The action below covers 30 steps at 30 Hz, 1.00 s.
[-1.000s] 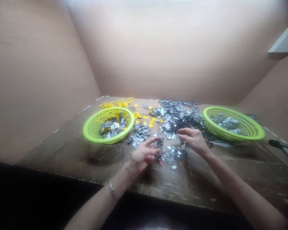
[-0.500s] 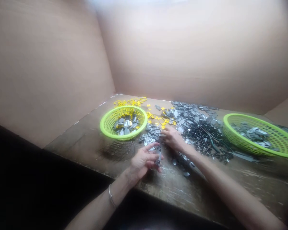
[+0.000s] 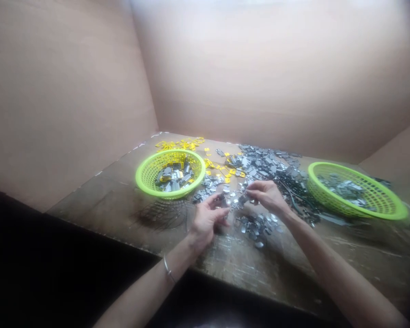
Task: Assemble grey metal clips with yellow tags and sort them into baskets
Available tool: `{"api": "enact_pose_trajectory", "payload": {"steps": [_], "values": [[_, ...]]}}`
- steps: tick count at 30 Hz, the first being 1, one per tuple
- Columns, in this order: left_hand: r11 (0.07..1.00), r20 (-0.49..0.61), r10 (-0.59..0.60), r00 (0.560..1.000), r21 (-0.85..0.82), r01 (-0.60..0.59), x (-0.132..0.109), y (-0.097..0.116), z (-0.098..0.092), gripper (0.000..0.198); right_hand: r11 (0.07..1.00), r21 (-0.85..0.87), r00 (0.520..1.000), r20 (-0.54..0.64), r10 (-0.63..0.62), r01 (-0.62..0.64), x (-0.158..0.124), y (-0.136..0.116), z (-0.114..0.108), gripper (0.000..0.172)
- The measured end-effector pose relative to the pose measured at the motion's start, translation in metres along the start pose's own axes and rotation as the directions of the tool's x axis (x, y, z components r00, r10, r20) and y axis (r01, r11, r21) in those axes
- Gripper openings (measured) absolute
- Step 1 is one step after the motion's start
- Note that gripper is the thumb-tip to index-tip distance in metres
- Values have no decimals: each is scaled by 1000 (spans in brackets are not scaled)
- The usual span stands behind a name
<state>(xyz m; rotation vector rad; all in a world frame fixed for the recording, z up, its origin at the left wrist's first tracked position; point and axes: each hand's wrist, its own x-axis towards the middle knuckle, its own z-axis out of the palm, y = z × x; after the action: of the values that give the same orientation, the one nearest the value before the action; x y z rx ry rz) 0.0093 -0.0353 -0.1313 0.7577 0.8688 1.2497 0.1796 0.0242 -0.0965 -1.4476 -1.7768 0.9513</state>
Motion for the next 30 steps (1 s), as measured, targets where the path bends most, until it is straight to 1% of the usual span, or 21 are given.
{"api": "enact_pose_trajectory", "payload": {"steps": [2, 3, 5, 8, 10, 12, 14, 15, 17, 21, 25, 27, 28, 30], "values": [[992, -7, 100, 995, 81, -99, 4, -6, 12, 46, 992, 79, 995, 40, 91, -94, -12, -8, -7, 10], [987, 5, 118, 993, 112, -118, 5, -10, 19, 46, 987, 107, 992, 57, 116, -121, -17, -12, -8, 9], [985, 59, 106, 993, 132, -113, 6, -16, 33, 45, 977, 159, 988, 83, 128, -140, -26, -19, -9, 11], [995, 154, 62, 986, 62, -72, 3, -22, 49, 40, 965, 238, 992, 86, 94, -112, -37, -25, -10, 18], [999, 176, 39, 984, -9, -38, 2, -24, 53, 39, 966, 257, 998, 60, 27, -41, -43, -22, -12, 23], [997, 179, 11, 984, -75, 3, 2, -24, 52, 38, 972, 211, 994, 13, -104, 99, -50, -16, -14, 22], [992, 191, -20, 981, -121, 44, 2, -23, 49, 35, 960, 107, 966, -4, -259, 258, -55, -7, -15, 17], [989, 197, -30, 980, -137, 58, 3, -22, 48, 34, 946, 53, 948, 0, -319, 319, -58, -3, -15, 14], [985, 218, -46, 975, -152, 81, 3, -20, 47, 31, 922, -20, 922, 0, -386, 386, -62, 4, -14, 12], [979, 274, -95, 957, -147, 140, 3, -17, 48, 29, 897, -70, 894, -78, -440, 436, -66, 8, -11, 13], [977, 284, -116, 952, -139, 161, 2, -16, 46, 29, 908, -96, 899, -132, -418, 408, -69, 5, -12, 13], [978, 276, -107, 955, -142, 151, 1, -16, 45, 30, 911, -150, 891, -195, -409, 385, -70, 4, -11, 12], [979, 271, -105, 957, -143, 147, 1, -16, 44, 31, 906, -193, 876, -244, -416, 377, -71, 5, -10, 12], [979, 255, -99, 962, -149, 141, 1, -17, 43, 31, 879, -289, 826, -321, -463, 380, -72, 6, -6, 12]]}}
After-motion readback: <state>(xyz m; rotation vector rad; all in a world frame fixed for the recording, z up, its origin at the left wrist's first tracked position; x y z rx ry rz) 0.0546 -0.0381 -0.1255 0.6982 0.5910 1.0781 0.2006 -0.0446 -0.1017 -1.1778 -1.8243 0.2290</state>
